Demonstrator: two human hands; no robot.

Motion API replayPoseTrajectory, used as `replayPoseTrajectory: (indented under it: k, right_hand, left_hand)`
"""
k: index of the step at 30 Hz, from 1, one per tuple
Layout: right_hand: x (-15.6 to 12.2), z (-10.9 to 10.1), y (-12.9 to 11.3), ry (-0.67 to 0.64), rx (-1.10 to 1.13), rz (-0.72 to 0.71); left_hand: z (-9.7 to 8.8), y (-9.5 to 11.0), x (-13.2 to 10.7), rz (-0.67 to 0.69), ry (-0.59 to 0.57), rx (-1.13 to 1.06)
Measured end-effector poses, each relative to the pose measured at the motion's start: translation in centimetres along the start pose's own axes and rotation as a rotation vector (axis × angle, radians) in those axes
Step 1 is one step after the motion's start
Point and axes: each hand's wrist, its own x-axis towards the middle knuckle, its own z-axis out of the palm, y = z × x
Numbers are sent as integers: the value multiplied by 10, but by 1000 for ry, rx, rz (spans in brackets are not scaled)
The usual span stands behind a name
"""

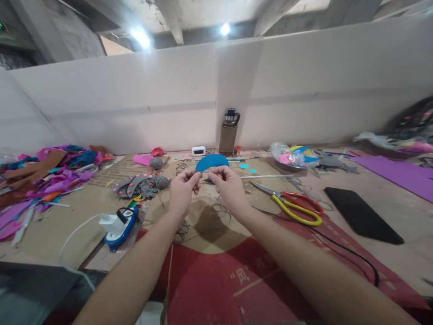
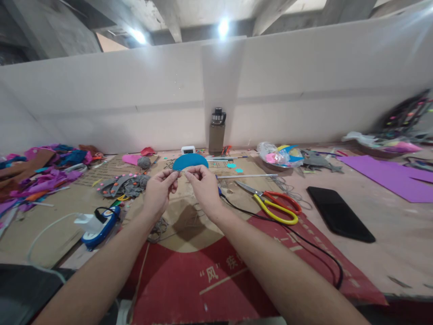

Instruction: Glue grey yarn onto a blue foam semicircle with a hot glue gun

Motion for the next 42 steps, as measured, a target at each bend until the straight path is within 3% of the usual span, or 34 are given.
replayPoseTrajectory:
  k: [12, 21, 33, 42]
  right_hand:
    - [-2, 0, 2, 69, 25, 11]
    - [-2, 1, 1, 40, 159, 87]
    - [-6, -7, -3, -128, 348, 222]
    - [-1, -17, -23, -310, 286, 277]
  left_hand:
    - [6, 7, -5, -76, -35, -149]
    - [7, 8, -4, -154, -100, -253]
    - [0, 6, -1, -427, -381, -417]
    - [-8, 6, 0, -571, -544, -297]
